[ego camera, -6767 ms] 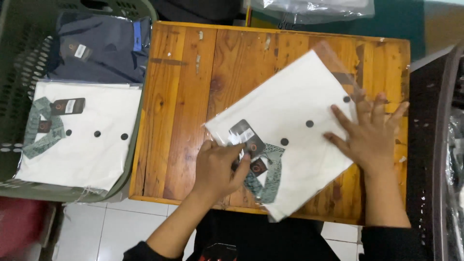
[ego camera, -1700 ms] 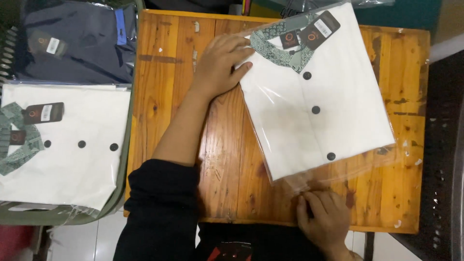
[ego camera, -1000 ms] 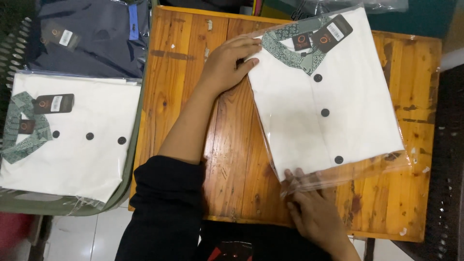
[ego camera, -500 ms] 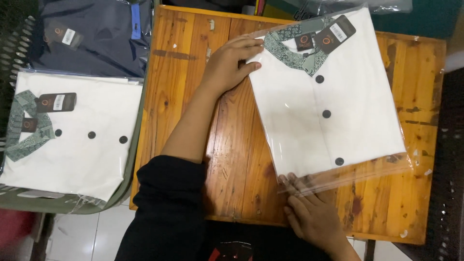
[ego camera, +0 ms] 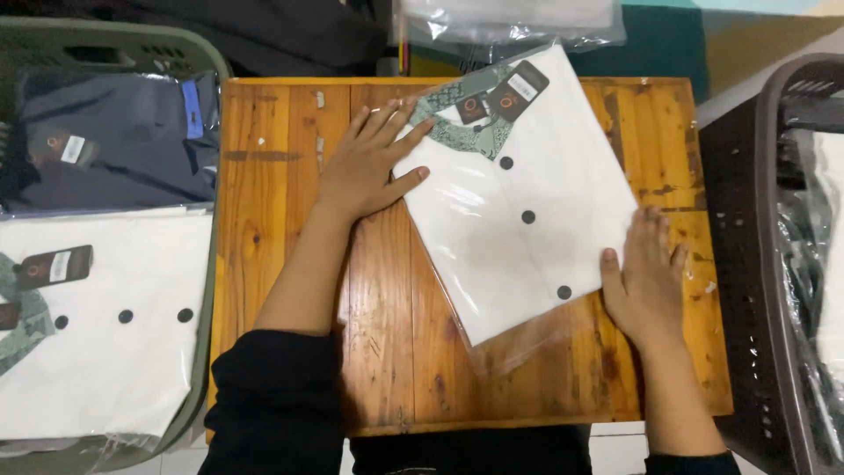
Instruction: Packing a folded white shirt into a clear plastic bag at a packaging station.
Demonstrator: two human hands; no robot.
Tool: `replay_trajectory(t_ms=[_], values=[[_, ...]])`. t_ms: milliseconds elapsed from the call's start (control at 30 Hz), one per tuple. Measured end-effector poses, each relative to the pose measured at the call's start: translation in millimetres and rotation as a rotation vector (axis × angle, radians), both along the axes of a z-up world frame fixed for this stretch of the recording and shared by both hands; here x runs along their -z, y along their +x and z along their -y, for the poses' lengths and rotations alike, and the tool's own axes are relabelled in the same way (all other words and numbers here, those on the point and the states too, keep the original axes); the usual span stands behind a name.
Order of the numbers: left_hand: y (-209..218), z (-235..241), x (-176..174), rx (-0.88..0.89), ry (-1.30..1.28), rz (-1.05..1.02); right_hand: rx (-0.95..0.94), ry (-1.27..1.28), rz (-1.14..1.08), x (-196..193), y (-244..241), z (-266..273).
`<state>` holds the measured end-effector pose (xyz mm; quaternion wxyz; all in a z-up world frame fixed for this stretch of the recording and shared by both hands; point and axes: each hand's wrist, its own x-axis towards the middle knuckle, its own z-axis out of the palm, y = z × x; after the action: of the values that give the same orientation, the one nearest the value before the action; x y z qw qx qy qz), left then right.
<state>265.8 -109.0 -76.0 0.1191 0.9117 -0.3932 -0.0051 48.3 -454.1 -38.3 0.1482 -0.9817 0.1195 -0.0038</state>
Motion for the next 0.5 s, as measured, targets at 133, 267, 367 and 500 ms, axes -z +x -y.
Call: replay_trajectory(t_ms=[133, 267, 367, 500], values=[[-0.5, 0.5, -3.0, -0.053, 0.019, 0.009, 0.009, 0.034, -0.091, 14.8, 3.1, 7.6], [-0.9, -1.1, -2.5, -0.124, -0.065, -0.072, -0.012, 0.152, -0.045, 15.0, -1.0, 15.3], [-6.0, -4.5, 4.6, -0.154, -0.154, 0.043, -0.095, -0.037, 0.206, 16.9, -14.8, 20.1], [-21.1, -5.5, -25.7, -0.27, -0.356, -0.012, -0.192, -0.171, 0.373, 8.5, -13.7, 31.2]])
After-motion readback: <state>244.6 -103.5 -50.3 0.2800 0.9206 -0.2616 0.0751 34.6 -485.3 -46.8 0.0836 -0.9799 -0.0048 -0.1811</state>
